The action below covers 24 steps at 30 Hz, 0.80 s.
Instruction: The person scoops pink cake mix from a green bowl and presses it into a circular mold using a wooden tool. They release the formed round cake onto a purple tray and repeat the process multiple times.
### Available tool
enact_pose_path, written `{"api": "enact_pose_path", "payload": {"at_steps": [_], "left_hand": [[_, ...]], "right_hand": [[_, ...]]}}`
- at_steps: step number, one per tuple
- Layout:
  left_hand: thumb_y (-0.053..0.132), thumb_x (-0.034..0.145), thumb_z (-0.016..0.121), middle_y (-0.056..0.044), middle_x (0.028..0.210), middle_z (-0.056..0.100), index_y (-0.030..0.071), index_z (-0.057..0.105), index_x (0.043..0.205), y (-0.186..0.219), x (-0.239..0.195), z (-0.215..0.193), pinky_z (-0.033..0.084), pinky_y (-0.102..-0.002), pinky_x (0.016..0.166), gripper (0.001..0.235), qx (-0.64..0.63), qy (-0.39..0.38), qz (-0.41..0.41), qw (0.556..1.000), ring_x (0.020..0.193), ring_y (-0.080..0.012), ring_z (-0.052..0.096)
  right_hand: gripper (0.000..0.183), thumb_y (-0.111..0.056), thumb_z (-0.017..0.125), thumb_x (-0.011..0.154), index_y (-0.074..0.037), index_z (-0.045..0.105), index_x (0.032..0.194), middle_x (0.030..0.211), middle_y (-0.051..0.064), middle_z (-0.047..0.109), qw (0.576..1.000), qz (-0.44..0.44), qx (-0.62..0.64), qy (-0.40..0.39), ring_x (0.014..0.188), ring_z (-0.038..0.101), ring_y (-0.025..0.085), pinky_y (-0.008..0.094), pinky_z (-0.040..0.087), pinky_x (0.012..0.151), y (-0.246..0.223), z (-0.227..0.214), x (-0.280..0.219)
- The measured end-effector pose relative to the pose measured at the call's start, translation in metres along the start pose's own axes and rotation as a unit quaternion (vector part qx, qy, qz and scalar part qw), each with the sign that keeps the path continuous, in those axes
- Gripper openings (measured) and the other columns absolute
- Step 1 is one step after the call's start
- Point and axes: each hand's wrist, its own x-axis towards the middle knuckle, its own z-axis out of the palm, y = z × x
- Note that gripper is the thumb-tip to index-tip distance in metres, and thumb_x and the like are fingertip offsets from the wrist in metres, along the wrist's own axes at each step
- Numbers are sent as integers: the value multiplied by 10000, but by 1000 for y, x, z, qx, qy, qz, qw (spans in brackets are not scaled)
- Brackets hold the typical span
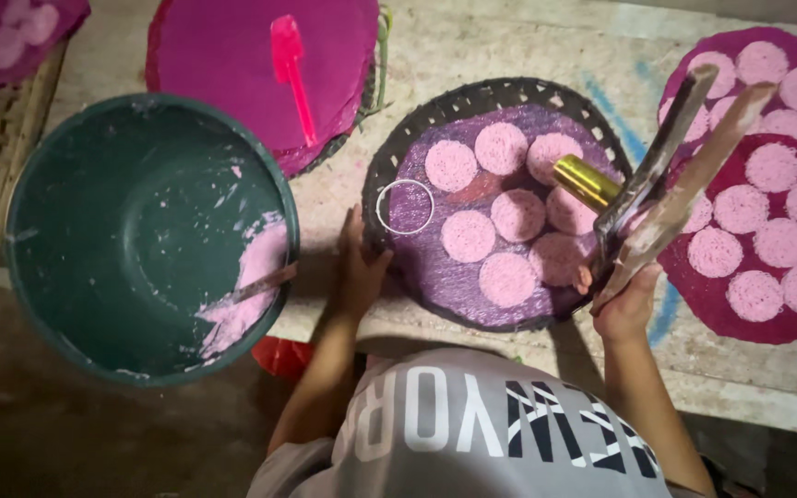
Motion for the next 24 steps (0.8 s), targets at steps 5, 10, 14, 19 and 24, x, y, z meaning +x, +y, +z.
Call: {"api": "enact_pose_path", "payload": {"at_steps": [5,10,14,19,24], "left_hand": [[226,670,900,-297,1542,359,82,157,1606,37,35,-11,166,-534,1203,1204,126,-52,52,989,1452,-446,268],[312,654,861,-202,1496,429,105,139,1646,46,72,-12,116,-595,1217,1245,218,-169,35,961,1474,-397,292],[349,678,860,-179,1465,449,139,141,1624,52,77,-10,114,-625,1205,1206,248,-186,10,951,1452,-348,322],[313,702,877,-209,1514,414,121,119,1620,66,80,-3,40,-635,1213,1206,232,-215,11,949,1492,-359,280],[343,678,894,-225,1593,287,104,55,1612,72,82,-3,27,-613,1195,1278,195,-192,-57,960,1522,-356,175]], "right_hand": [[904,-858,326,971,5,539,1131,810,106,534,997,11,-50,-50,689,518,204,335,410,612,0,14,2],[932,-874,321,974,29,539,1047,724,105,515,994,4,-79,-75,665,504,204,329,393,607,-8,19,-8],[915,-862,364,954,23,532,1114,786,107,524,995,-10,-79,-64,680,512,209,345,422,615,-17,14,-13],[848,-818,428,957,-2,518,1172,863,99,529,997,-8,-53,-49,720,518,199,353,438,621,-14,11,-18],[856,-801,365,987,18,588,1090,783,95,572,986,9,-141,-90,642,534,197,343,445,576,-15,10,-4]]}}
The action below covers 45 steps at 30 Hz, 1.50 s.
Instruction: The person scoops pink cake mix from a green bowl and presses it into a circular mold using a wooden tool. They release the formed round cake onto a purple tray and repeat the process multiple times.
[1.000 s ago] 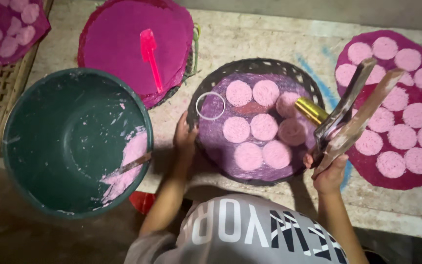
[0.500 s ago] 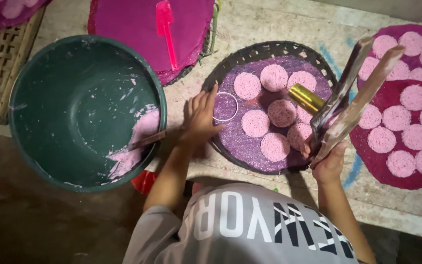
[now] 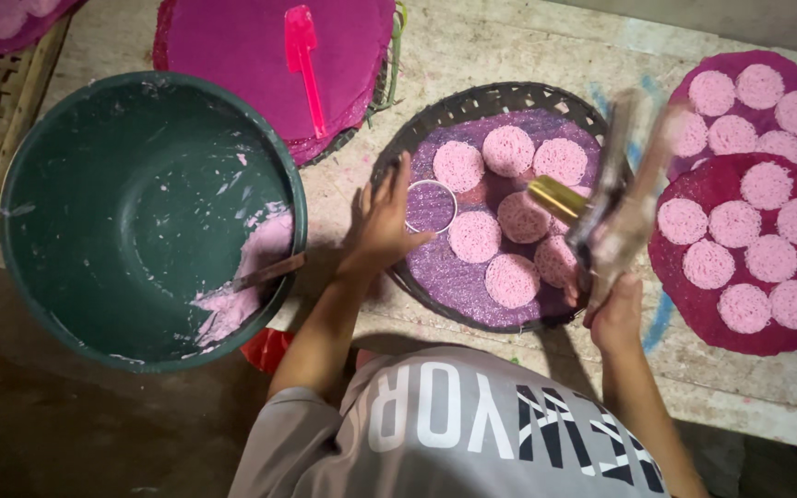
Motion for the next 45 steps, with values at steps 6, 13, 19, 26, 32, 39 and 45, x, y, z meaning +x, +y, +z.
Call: {"api": "enact_pose_path", "payload": {"at_steps": [6,13,19,26,32,39,45], "left_hand": [[416,937,777,-176,1612,436,29,289,1585,6,26,4,300,-452,1286,899,-698,-30,144,700,1527,-291,405],[474,949,685,67,705,414,187,461,822,16,64,12,457,-352,796,385,-911,132,13,391,674,-105,446],[376,984,636,100,653,390,224,449,755,-15,68,-11,421,-308,715,332,-911,147,100,371,596,-77,400],[330,946,617,99,621,364,228,437,735,-13,70,22,398,-299,665,296,-911,191,42,364,566,-75,370],[318,966,593,82,603,340,209,418,729,4,105,24,379,-301,624,315,-906,196,66,369,536,-82,348],[451,1041,589,18,877,546,104,553,973,-13,95,21,434,-303,760,356,-704,232,170,649,756,-79,500],[837,936,213,-120,978,721,3,441,1475,-41,67,56,330,-219,421,1019,-626,-23,-72,776,542,-62,490]], "right_hand": [[925,-701,172,1073,15,680,782,589,53,644,917,159,-251,-266,523,626,162,275,505,538,-22,22,73],[782,-635,241,1013,-54,730,824,603,104,649,789,272,-425,-351,555,638,212,404,547,586,-100,98,143],[744,-570,341,1061,28,723,837,623,208,651,790,120,-514,-313,609,678,328,473,542,676,-108,144,143],[713,-552,337,1058,7,748,894,674,253,686,763,168,-532,-326,667,708,376,485,550,733,-111,137,143],[599,-538,393,1059,-68,756,981,785,271,684,773,46,-576,-261,757,662,447,541,501,724,-110,122,149],[641,-511,394,1090,19,667,854,635,182,602,863,26,-430,-264,613,590,306,447,495,655,-82,102,145],[655,-523,378,1092,11,643,820,625,83,580,883,36,-396,-252,594,568,203,401,482,601,-62,78,151]]}}
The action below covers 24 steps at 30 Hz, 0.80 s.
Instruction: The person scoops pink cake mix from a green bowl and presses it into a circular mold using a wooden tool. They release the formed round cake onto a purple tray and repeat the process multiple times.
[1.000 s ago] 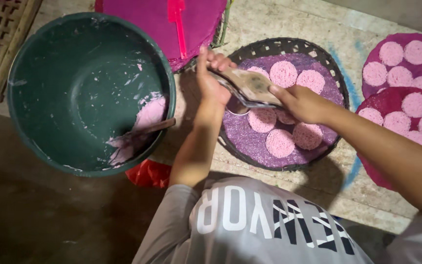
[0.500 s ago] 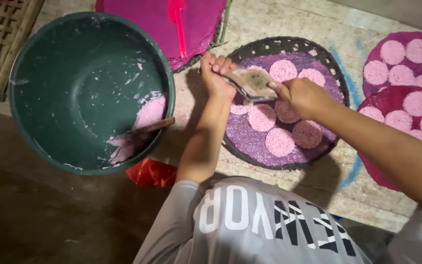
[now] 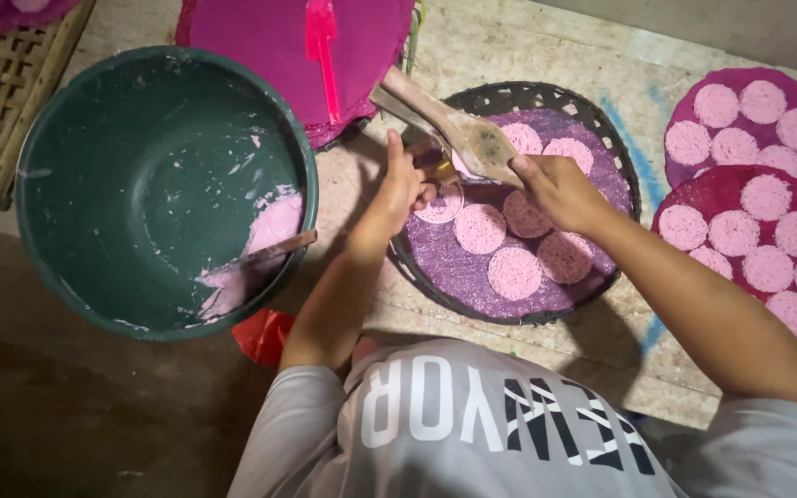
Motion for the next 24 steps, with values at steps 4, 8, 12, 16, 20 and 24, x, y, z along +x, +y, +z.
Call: {"api": "enact_pose_path", "payload": {"at_steps": [4,8,12,16,20,24], "left_hand": [[791,902,246,-106,1055,727,196,259,1575,7,-22,9,318,-246,441,898,57,42,-22,997,541,-133,491],[592,1026,519,-161,1317,728,174,508,1480,39,-84,14,550,-441,785,617,574,79,217,785,900,-303,735],[466,922,650,-151,1233,711,140,471,1457,74,-131,25,571,-459,883,651,630,77,357,686,1062,-340,711],[390,907,674,-139,1074,713,115,543,1296,111,-176,38,556,-432,788,494,533,-220,285,766,930,-304,705],[314,891,697,-127,916,716,91,616,1134,162,-232,39,541,-404,694,340,464,-415,170,764,798,-269,699],[238,875,721,-115,758,719,66,689,973,216,-268,50,525,-377,599,201,472,-415,133,766,666,-233,693]], "right_hand": [[640,-544,401,1089,9,669,910,640,78,588,998,-8,19,51,591,574,189,396,490,587,1,4,4],[552,-548,492,995,-56,714,1112,640,74,619,999,-7,19,34,550,578,190,409,486,517,-19,-13,-10],[538,-550,613,880,-53,732,1048,618,83,686,987,-133,-92,-17,493,656,213,391,508,518,-69,-30,-51],[581,-637,735,740,-63,658,787,590,141,600,905,-366,-215,-19,558,623,344,449,483,522,-149,-32,-108],[634,-672,717,819,-53,581,787,652,99,562,768,-589,-243,-61,594,607,299,426,486,535,-223,-40,-93],[630,-668,677,823,-43,595,818,683,121,581,756,-595,-194,-191,616,605,343,453,455,514,-251,-34,-71]]}}
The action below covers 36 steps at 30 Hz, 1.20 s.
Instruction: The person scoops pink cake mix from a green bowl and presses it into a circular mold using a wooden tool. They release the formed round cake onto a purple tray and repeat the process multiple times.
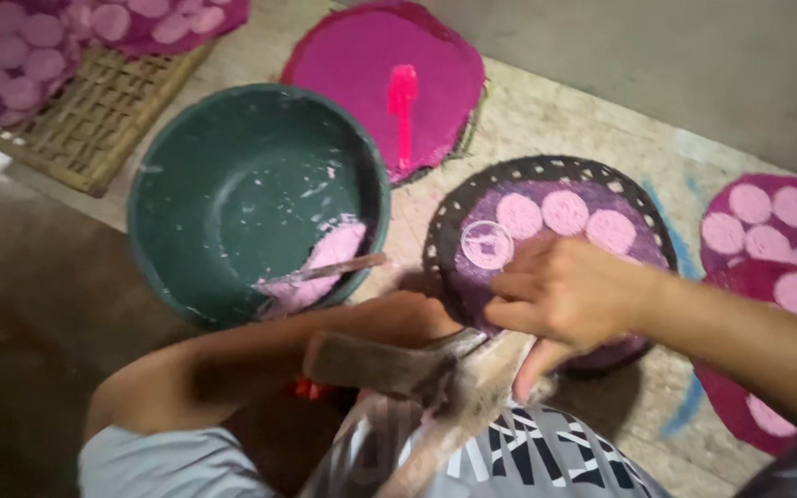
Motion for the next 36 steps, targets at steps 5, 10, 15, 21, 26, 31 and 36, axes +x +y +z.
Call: {"api": "enact_pose_path", "payload": {"at_steps": [5,10,15,21,26,31,36], "left_hand": [[203,921,575,-164,754,668,99,639,1011,45,-42,4,504,-477,601,152,156,-15,-145,977,676,-349,676],[253,992,498,-137,733,672,109,623,926,24,-103,5,529,-433,588,202,157,5,-203,967,632,-312,690],[209,948,557,-153,914,667,74,616,1052,-49,-183,-10,540,-430,753,180,145,232,-207,939,824,-306,685],[137,862,637,-183,1184,658,25,584,1231,-132,-253,-26,558,-431,985,390,-430,234,31,872,1088,-306,674],[46,837,639,-184,1191,693,-31,621,1255,-156,-214,2,604,-416,979,425,-571,196,-5,797,1124,-296,701],[-23,804,640,-76,963,618,30,625,1111,-142,-211,6,525,-329,732,312,-365,368,-96,850,850,-188,605],[-42,830,657,-52,993,668,10,660,1122,-128,-214,1,531,-302,827,297,-317,416,-47,851,926,-136,638]], "right_hand": [[523,-552,579,1000,-66,559,807,675,128,573,959,62,261,-90,656,621,369,483,458,590,-19,47,11],[513,-491,575,1072,-28,533,855,715,151,547,936,53,344,-57,714,632,390,474,452,617,-15,61,35],[433,-457,586,1007,-50,608,861,688,99,562,950,86,299,9,654,646,328,438,458,583,-7,58,59],[261,-293,753,761,-73,647,854,717,56,580,929,15,-343,139,621,603,218,350,456,546,51,56,98],[211,-164,800,814,-116,696,991,907,18,659,890,-17,-432,144,830,653,188,326,498,756,88,59,143],[489,-383,846,749,-132,732,1153,1189,103,637,910,107,-324,235,1103,596,294,459,491,924,70,72,161],[370,-248,836,828,-200,753,1185,1206,132,549,912,40,-241,328,1159,531,295,423,480,964,51,87,151]]}}
